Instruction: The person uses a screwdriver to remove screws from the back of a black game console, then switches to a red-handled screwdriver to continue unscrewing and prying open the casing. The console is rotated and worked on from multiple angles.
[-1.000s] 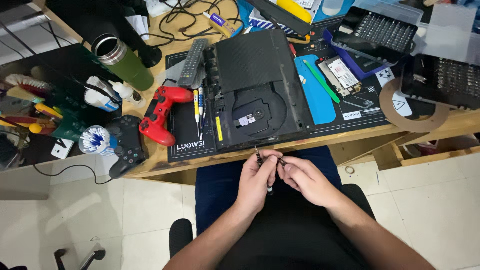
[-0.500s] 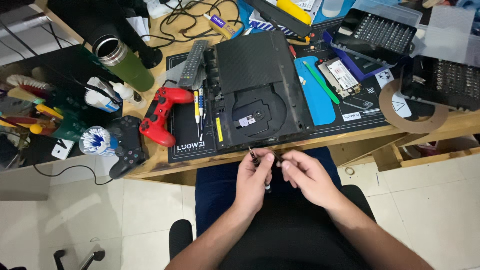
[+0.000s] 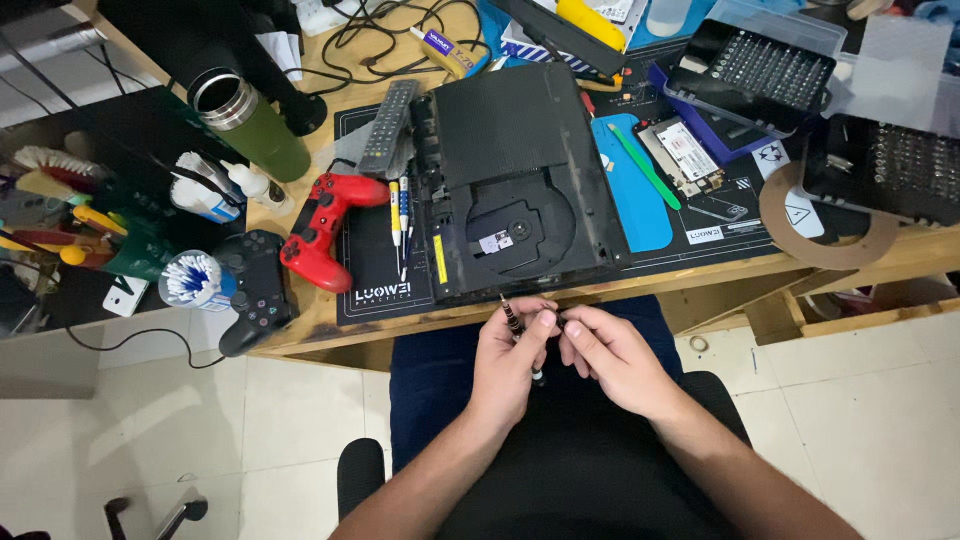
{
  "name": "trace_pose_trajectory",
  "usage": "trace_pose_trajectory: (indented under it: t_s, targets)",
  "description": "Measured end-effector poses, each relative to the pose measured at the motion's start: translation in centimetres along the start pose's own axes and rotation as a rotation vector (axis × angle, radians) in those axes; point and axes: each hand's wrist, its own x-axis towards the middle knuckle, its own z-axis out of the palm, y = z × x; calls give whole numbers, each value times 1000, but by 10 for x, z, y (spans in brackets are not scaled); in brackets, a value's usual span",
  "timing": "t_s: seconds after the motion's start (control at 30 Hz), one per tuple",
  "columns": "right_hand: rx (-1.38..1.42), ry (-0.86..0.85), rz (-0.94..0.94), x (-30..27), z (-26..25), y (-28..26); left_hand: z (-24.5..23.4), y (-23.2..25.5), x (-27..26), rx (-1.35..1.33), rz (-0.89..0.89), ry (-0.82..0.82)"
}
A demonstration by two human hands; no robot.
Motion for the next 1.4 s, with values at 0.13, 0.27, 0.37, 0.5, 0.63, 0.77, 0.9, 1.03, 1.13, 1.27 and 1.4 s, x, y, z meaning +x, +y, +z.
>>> trace_pose_trajectory:
  t_s: [0.13,0.27,0.37,0.5,0.63,0.77,0.9,1.03,1.13,1.27,1.4]
  targets:
    - [-37,9,-17,0,1,-33,3,7,-3,-2,26,19]
    - [-161,93,-97,-1,0,-57,10,34,-10,21,41,-16]
    - [-271,155,-235,5,-5,-88,9,42,-7,29,73,-57]
    - [-477,239,-436,17,-27,-110,10,72,-4,76,182,-129]
    - [-602,360,-372,41,-56,-129,20,102,-7,95,232,-159]
    - [-834,419,-288,68,-86,-114,14,94,-2,178,226,-161]
    - [-1020,460,-171,84,-99,-101,9,82,0,172,234,-175]
    - [-1004,404,-137,89,-100,-100,3,68,1,251,222,-116]
    - [-938,394,-242,80,-93,-106,1,61,2,249,228,-115]
    - [-731,351,-354,53,-72,-110,1,55,3,156,202,-104]
    - [-590,126,-253,15,-26,-120,9,66,1,110,219,-57]
